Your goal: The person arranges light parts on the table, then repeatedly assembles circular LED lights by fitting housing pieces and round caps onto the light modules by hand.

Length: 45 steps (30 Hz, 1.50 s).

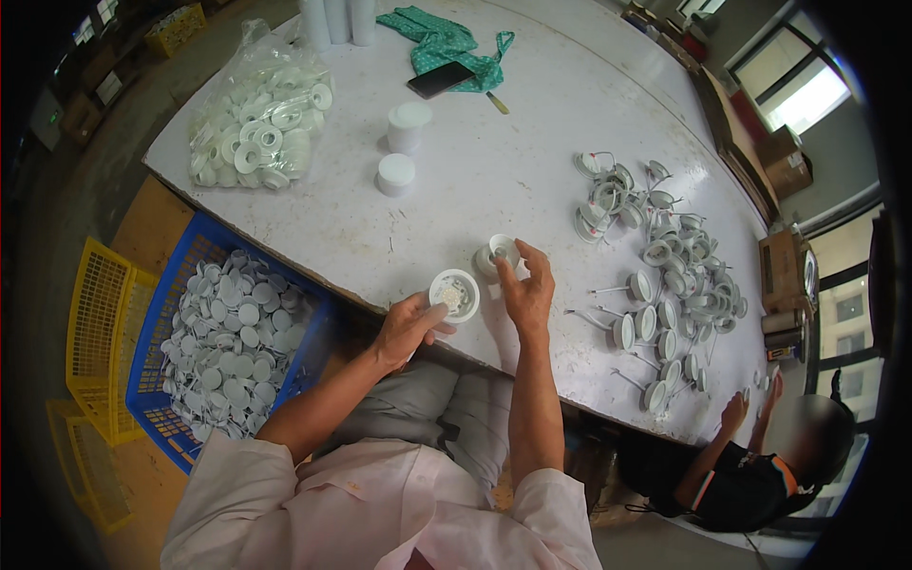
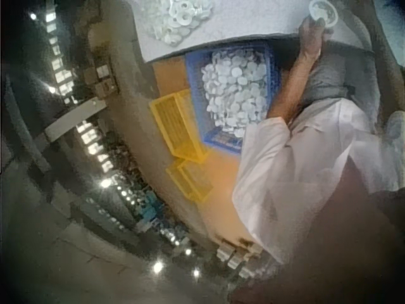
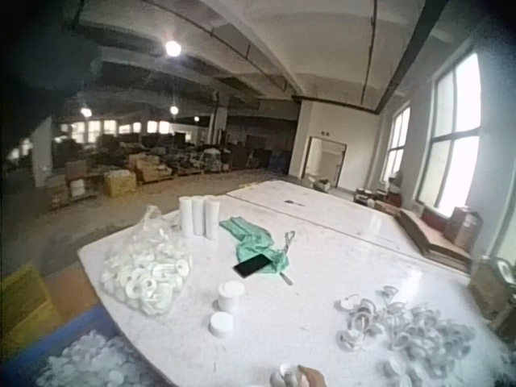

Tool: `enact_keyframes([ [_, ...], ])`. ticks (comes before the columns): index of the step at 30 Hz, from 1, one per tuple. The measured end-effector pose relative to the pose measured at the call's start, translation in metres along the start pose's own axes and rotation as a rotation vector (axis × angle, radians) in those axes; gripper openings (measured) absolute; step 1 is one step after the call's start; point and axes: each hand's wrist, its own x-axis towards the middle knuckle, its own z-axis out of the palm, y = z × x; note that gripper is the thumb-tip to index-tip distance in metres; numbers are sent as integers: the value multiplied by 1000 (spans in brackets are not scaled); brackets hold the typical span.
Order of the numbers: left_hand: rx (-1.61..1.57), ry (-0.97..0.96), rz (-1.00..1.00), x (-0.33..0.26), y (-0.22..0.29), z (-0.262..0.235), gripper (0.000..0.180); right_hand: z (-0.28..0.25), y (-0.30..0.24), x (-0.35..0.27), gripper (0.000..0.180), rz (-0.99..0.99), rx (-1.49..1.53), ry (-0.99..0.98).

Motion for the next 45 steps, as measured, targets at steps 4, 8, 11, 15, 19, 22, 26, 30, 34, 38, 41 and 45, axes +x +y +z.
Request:
enact_keyframes([
  [4,-4,12,23,1,4,3,29,-18,-24,-4,37,243,235,-41],
  [8,2,11,44,4,3,2,32,-29,-48,-19,41,33,213,-262],
  [11,-38,11,36,2,5,10,32,-30,-60,-27,45,-190,45,-312],
  [15,61,24,45,2,1,8,29,-25,-65,-34,59,-105,23,-398],
  [19,17,42,60,-3,5,12,29,-20,-62,-39,65,-92,42,-396],
  [22,64,65,80,-2,3,11,29,-22,-59,-46,61,-14,262,-334],
  [26,244,100,137,-1,2,13,26,-11,-37,-60,40,326,355,-288],
  [30,342,184,195,3,-3,17,27,1,-36,-65,26,361,380,-220],
  [34,393,196,185,3,-1,18,27,3,-40,-68,26,455,445,-191],
  [38,412,151,183,2,-3,13,26,2,-44,-68,25,510,501,-169],
  [41,441,104,172,0,-4,11,27,1,-45,-69,25,550,519,-166],
  [45,413,85,207,-1,-6,13,28,0,-44,-71,24,554,527,-157],
])
